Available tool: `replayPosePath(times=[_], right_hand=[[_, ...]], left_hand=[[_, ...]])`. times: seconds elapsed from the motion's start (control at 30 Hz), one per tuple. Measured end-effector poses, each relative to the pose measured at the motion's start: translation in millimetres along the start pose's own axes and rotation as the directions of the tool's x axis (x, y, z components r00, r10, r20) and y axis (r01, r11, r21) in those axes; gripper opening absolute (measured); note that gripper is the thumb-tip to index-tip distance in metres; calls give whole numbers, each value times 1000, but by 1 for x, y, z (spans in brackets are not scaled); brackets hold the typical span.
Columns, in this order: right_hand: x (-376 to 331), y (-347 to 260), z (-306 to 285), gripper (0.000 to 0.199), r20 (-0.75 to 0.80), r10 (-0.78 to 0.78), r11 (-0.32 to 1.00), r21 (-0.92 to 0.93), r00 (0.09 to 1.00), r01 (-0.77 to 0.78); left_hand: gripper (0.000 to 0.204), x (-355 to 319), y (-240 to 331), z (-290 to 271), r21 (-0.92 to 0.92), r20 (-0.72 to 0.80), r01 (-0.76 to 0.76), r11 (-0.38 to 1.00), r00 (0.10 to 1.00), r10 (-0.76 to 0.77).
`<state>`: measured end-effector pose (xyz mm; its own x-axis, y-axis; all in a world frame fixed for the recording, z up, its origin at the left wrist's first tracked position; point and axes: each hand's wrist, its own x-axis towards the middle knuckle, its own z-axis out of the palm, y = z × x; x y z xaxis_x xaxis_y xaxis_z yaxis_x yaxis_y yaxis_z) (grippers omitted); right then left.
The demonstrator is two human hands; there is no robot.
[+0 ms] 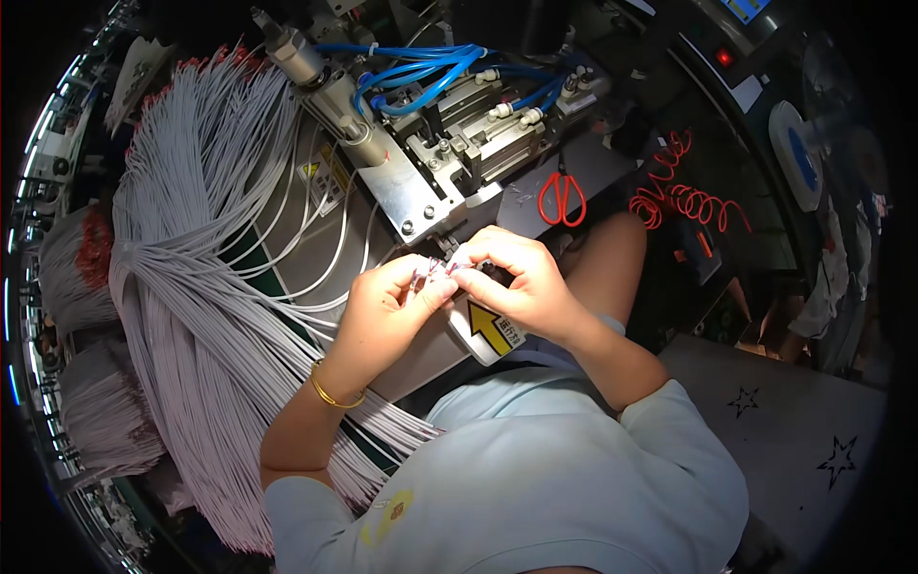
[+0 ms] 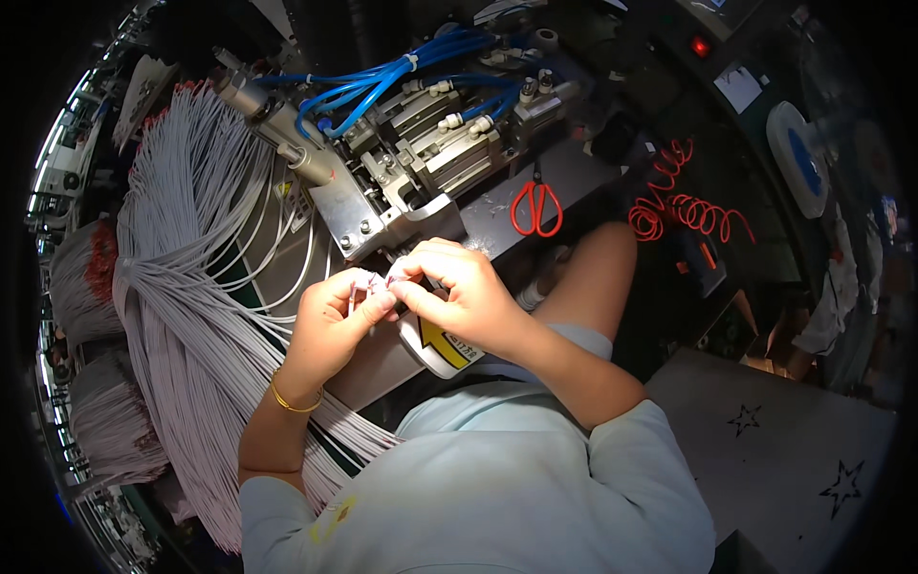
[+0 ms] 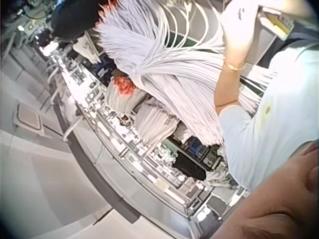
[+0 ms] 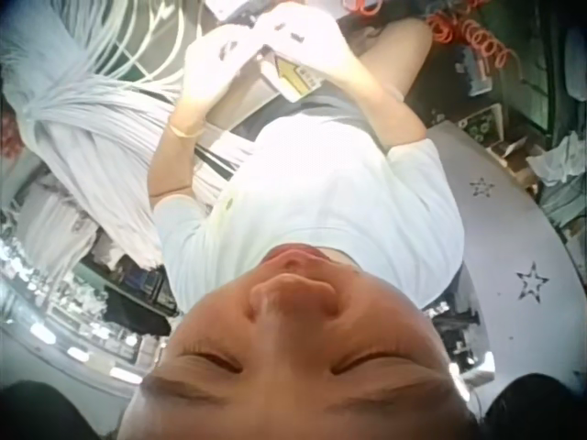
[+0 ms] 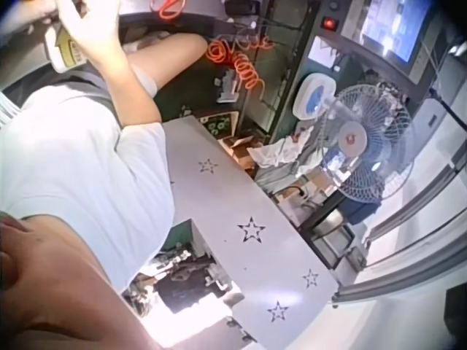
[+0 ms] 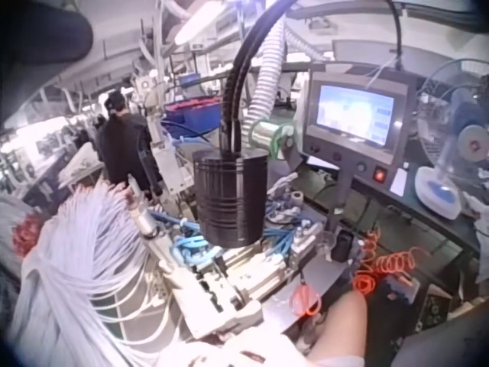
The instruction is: The person repeatedly takes wires from a bundle, aligns the colored wire ends into a connector terminal, and feeds them into a machine fixture.
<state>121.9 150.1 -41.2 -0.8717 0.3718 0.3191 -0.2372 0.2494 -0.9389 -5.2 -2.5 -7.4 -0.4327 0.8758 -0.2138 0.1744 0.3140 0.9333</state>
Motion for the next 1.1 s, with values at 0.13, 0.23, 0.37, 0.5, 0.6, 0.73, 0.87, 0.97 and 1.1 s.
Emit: replayPosePath(times=[0.13, 0.23, 0.37, 0.5, 0.6, 0.73, 0.87, 0.97, 1.1], right_hand=[[2, -7, -3, 9, 28, -32, 999, -35, 999, 33], [1, -7, -3, 10, 30, -4, 1000, -7, 1000, 4], [2, -5, -3, 10, 35, 9, 1000, 0, 999, -9], [3, -8, -1, 8, 34, 122, 987, 102, 992, -124], [1, -10, 2, 4, 108, 390, 781, 487, 914, -391], [0, -6, -2, 4, 118, 368, 829, 408, 922, -383], [7, -13, -11, 8, 159, -150, 900, -388, 976, 202], [8, -11, -6, 10, 93, -195, 927, -308, 976, 214], [12, -6, -8, 8, 18, -139, 965, -220, 990, 139]], left_hand=[[15, 0, -1, 0, -250, 26, 21, 968, 1000, -15], [14, 1, 3, -3, -251, 81, 67, 966, 996, -48], [15, 1, 1, 0, -273, 69, 110, 956, 993, -94], [11, 2, 4, 4, -360, 20, 69, 931, 998, -66], [12, -1, -1, 4, -266, -17, -3, 964, 1000, -2], [10, -4, 3, 1, 52, 15, -85, 995, 996, 85], [9, -4, 4, 4, -60, -21, -47, 997, 999, 46], [9, -5, 6, 6, -175, -61, -25, 984, 998, 15], [9, -6, 8, 5, -136, -71, -34, 990, 997, 24]])
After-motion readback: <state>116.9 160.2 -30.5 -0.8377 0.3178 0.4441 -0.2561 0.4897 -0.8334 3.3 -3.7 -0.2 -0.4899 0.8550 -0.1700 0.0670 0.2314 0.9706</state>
